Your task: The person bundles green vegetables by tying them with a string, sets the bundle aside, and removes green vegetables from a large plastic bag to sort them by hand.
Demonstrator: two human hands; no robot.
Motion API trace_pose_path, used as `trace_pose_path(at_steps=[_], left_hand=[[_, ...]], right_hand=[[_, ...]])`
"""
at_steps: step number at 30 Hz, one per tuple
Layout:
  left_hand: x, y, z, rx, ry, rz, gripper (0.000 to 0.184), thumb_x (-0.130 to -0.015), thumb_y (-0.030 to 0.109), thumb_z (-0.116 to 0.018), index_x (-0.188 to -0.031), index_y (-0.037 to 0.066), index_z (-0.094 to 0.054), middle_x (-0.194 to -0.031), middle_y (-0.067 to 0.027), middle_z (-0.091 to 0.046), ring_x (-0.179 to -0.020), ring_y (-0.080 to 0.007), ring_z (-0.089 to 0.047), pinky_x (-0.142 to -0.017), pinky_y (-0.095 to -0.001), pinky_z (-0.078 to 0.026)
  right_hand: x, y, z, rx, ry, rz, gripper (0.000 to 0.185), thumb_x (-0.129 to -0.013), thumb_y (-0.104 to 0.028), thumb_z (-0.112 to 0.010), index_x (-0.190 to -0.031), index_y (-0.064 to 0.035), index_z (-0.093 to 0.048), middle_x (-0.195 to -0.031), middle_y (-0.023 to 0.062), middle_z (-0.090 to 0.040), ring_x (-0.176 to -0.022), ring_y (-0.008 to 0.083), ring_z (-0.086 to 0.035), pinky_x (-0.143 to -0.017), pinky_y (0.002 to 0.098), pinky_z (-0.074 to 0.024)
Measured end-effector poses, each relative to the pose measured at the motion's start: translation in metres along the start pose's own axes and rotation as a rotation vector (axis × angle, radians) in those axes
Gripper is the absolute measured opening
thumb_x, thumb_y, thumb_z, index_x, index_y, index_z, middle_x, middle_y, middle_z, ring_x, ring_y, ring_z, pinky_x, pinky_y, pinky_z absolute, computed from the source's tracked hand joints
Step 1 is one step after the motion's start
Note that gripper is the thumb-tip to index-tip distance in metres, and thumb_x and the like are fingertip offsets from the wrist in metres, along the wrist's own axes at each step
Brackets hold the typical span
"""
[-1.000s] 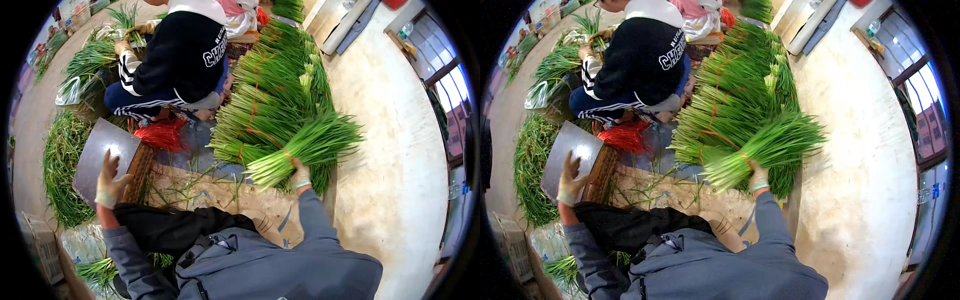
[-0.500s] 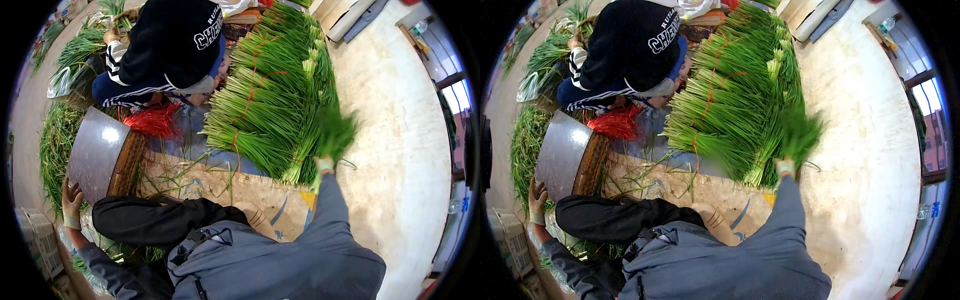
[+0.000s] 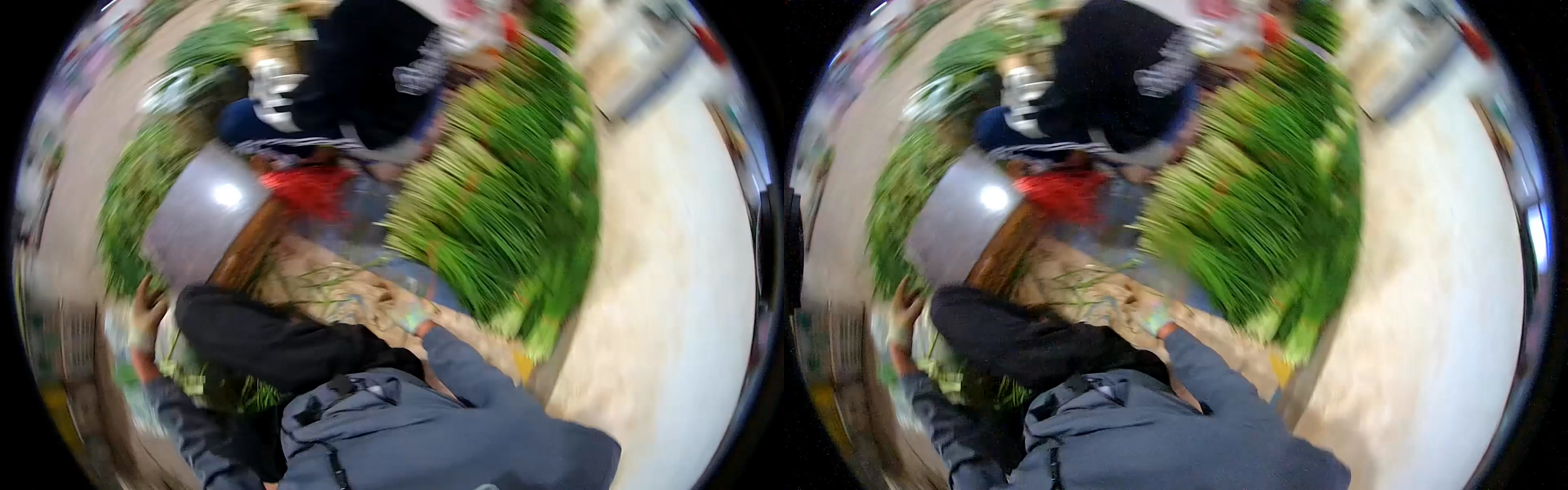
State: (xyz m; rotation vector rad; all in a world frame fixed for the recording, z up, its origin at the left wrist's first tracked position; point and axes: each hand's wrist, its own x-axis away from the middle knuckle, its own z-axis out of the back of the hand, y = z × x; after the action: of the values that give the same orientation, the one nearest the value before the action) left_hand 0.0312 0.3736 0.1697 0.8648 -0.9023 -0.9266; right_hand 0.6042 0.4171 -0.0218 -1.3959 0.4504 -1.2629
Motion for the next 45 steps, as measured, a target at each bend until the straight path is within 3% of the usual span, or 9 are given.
trace_pose_path(at_steps=[6,11,17,25,29,35,37,41,45], left_hand=[[0.121,-0.025,0.024,0.059,0.286,0.125,0.082,-0.085,0.023,-0.077,-0.151,0.004,-0.033,-0.137,-0.0268,-0.053,-0.125,-0.0331,-0.055,-0.102,-0.0406,-0.049],[0.249,-0.124,0.080,0.372,0.860,0.146,0.071,-0.085,0.020,-0.075,-0.145,0.000,-0.043,-0.118,-0.0199,-0.066,-0.098,-0.0218,-0.066,-0.078,-0.0331,-0.055],[0.381,-0.309,0.068,0.896,1.854,0.015,0.039,-0.085,0.008,-0.069,-0.122,-0.001,-0.057,-0.085,-0.0101,-0.067,-0.062,-0.0176,-0.062,-0.055,-0.0312,-0.050],[0.281,-0.294,0.017,0.816,1.398,0.262,0.036,-0.085,0.008,-0.069,-0.119,0.000,-0.063,-0.093,-0.0118,-0.071,-0.069,-0.0188,-0.066,-0.061,-0.0330,-0.054],[0.247,-0.247,0.023,0.635,1.103,0.478,0.034,-0.086,0.011,-0.067,-0.118,-0.001,-0.064,-0.100,-0.0133,-0.072,-0.072,-0.0180,-0.069,-0.069,-0.0327,-0.056],[0.200,-0.260,0.026,0.652,1.011,0.637,0.038,-0.084,0.032,-0.069,-0.105,0.001,-0.071,-0.091,-0.0173,-0.072,-0.076,-0.0221,-0.072,-0.072,-0.0348,-0.056],[0.183,-0.253,0.029,0.089,0.990,0.718,0.040,-0.081,0.036,-0.072,-0.105,0.004,-0.072,-0.095,-0.0175,-0.073,-0.082,-0.0268,-0.072,-0.076,-0.0361,-0.056],[0.169,-0.262,0.022,0.266,1.030,0.691,0.047,-0.075,0.038,-0.079,-0.103,0.001,-0.071,-0.097,-0.0165,-0.073,-0.089,-0.0289,-0.070,-0.082,-0.0365,-0.055],[0.196,-0.270,0.021,1.016,0.910,0.438,0.032,-0.086,0.016,-0.073,-0.109,-0.004,-0.065,-0.082,-0.0064,-0.070,-0.072,-0.0157,-0.065,-0.065,-0.0304,-0.053]], right_hand=[[-0.062,-0.102,-0.018,0.194,0.172,0.408,0.034,-0.089,-0.009,-0.066,-0.121,-0.0012,-0.062,-0.111,0.0091,-0.066,-0.082,0.0131,-0.065,-0.061,0.0269,-0.0564],[-0.046,-0.272,-0.109,-0.164,-0.235,0.667,0.024,-0.094,-0.004,-0.062,-0.118,-0.0001,-0.062,-0.088,0.0024,-0.064,-0.068,0.0086,-0.058,-0.061,0.0228,-0.0493],[0.020,-0.374,-0.297,0.485,-1.023,0.722,0.029,-0.093,-0.010,-0.063,-0.118,0.0046,-0.063,-0.102,0.0116,-0.071,-0.080,0.0134,-0.065,-0.073,0.0271,-0.0535],[-0.149,-0.241,-0.595,0.745,-0.888,0.851,0.030,-0.090,-0.022,-0.064,-0.109,0.0015,-0.068,-0.092,0.0149,-0.073,-0.081,0.0242,-0.068,-0.077,0.0363,-0.0534],[-0.043,-0.292,-0.585,1.398,-0.681,1.159,0.029,-0.085,-0.028,-0.070,-0.102,-0.0052,-0.071,-0.098,0.0199,-0.071,-0.091,0.0361,-0.068,-0.083,0.0434,-0.0528],[-0.083,-0.258,-0.599,1.268,-0.791,1.179,0.023,-0.087,-0.029,-0.062,-0.094,-0.0096,-0.072,-0.092,0.0112,-0.071,-0.089,0.0309,-0.068,-0.077,0.0406,-0.0554],[-0.073,-0.270,-0.593,1.212,-0.772,1.074,0.029,-0.082,-0.029,-0.074,-0.097,-0.0052,-0.069,-0.093,0.0175,-0.071,-0.085,0.0343,-0.068,-0.076,0.0403,-0.0535],[-0.069,-0.267,-0.573,1.058,-0.672,1.219,0.033,-0.082,-0.025,-0.075,-0.105,-0.0035,-0.065,-0.092,0.0191,-0.071,-0.085,0.0341,-0.068,-0.075,0.0408,-0.0530],[-0.058,-0.250,-0.563,0.921,-0.858,0.845,0.030,-0.087,-0.028,-0.069,-0.099,-0.0001,-0.072,-0.092,0.0211,-0.072,-0.084,0.0288,-0.070,-0.076,0.0374,-0.0526]])
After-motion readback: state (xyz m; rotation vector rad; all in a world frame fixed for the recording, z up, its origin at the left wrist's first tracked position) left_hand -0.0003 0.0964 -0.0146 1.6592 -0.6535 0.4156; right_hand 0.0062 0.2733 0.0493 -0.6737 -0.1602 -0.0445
